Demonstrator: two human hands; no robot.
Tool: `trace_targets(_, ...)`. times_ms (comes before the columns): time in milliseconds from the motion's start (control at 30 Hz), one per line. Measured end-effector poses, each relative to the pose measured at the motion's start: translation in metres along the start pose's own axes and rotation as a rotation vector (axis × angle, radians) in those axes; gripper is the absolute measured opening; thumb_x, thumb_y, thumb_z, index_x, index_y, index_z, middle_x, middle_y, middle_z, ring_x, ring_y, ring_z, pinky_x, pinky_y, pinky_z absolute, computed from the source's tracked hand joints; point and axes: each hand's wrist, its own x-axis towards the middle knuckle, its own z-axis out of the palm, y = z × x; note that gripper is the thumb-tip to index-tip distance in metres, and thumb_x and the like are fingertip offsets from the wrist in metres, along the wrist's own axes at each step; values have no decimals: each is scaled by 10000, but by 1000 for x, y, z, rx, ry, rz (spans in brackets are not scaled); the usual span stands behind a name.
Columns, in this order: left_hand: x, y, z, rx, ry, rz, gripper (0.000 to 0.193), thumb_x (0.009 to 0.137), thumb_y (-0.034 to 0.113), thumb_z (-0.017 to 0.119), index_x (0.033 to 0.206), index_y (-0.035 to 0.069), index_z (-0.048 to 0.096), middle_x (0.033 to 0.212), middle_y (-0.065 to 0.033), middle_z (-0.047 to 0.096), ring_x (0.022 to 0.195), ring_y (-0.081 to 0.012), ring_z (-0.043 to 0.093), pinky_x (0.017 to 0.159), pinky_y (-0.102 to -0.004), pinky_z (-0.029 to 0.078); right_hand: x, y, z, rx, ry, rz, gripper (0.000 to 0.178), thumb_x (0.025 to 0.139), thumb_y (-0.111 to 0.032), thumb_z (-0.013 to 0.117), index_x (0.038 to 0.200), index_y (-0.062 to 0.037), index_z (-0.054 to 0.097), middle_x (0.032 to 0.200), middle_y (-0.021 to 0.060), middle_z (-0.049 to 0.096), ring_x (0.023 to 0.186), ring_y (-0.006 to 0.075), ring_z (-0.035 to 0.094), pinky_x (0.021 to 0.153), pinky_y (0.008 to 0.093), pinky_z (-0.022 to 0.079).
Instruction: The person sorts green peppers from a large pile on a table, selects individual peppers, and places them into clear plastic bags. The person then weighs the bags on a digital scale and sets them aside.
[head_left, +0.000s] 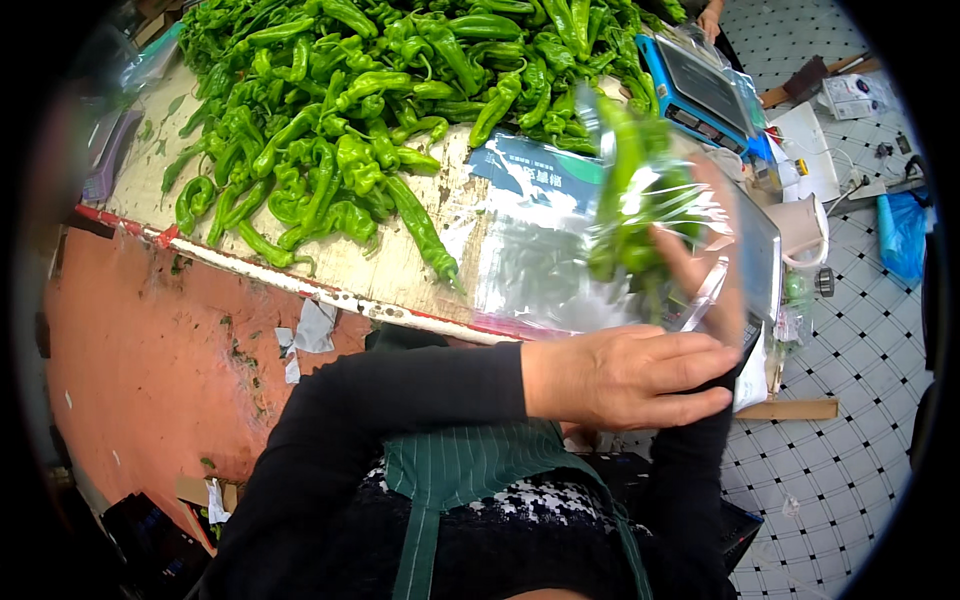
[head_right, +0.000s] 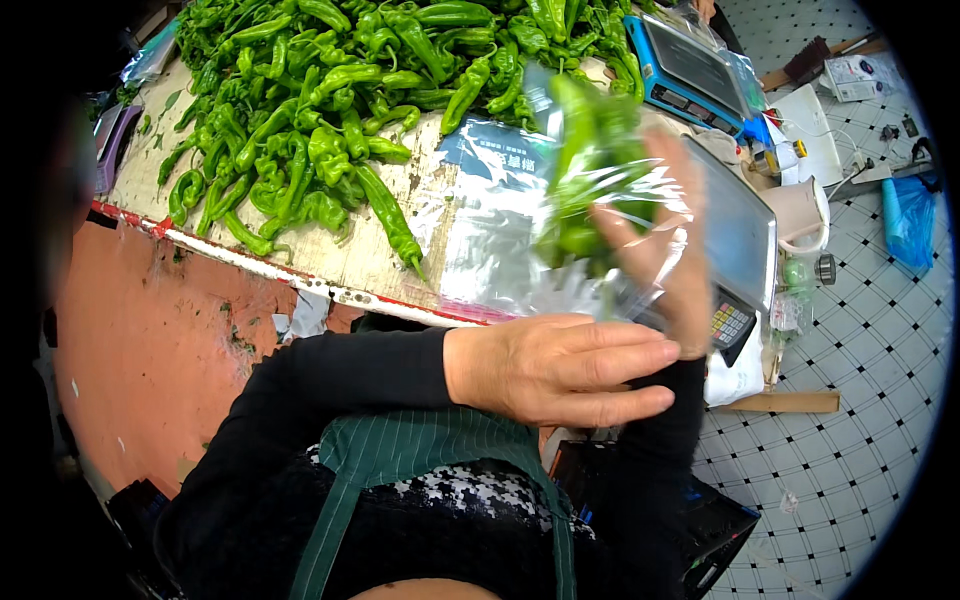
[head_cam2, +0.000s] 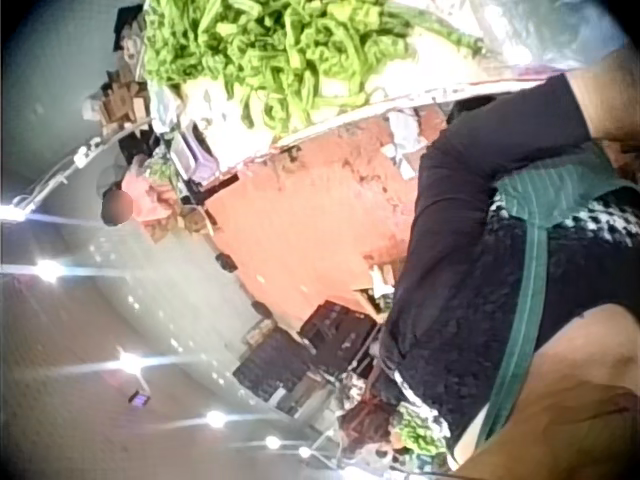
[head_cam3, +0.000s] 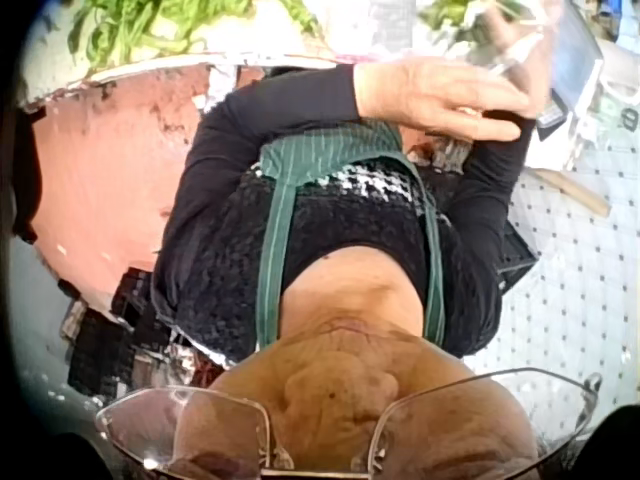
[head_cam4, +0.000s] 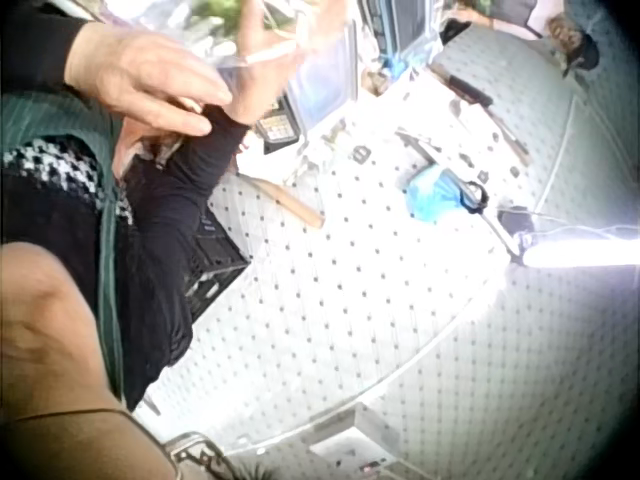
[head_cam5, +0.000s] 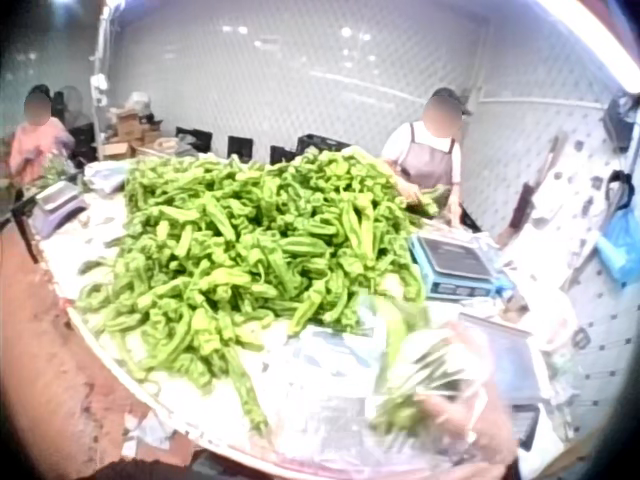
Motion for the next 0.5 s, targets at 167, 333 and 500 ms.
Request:
trace_targets(167, -39, -55, -22, 397, 119, -151, 407, 746, 15, 663, 1147, 83, 666, 1086, -154, 645, 915, -283, 666, 710, -361, 567, 0, 58, -60, -307, 146, 20, 743, 757, -189, 769, 1409, -34, 447, 1438, 186, 448, 1355, 326, 403, 1128, 417, 312)
trace_targets(333, -144, -172, -88, 867, -228, -896, 295, 754, 27, 635, 1046, 68, 651, 1009, -141, 584, 945, -334, 582, 786, -418, 515, -32, 150, -99, -478, 73, 49, 828, 702, -217, 802, 1423, -51, 432, 1462, 194, 429, 1380, 358, 367, 1136, 446, 297)
trace_targets(500, -195, -211, -122, 1056, -348, -1214, 372, 788, 79, 607, 1152, 129, 663, 1055, -171, 529, 1008, -358, 540, 833, -453, 495, -64, 204, -88, -490, -25, 153, 720, 802, -265, 728, 1414, -20, 439, 1445, 225, 439, 1376, 354, 373, 1143, 435, 264)
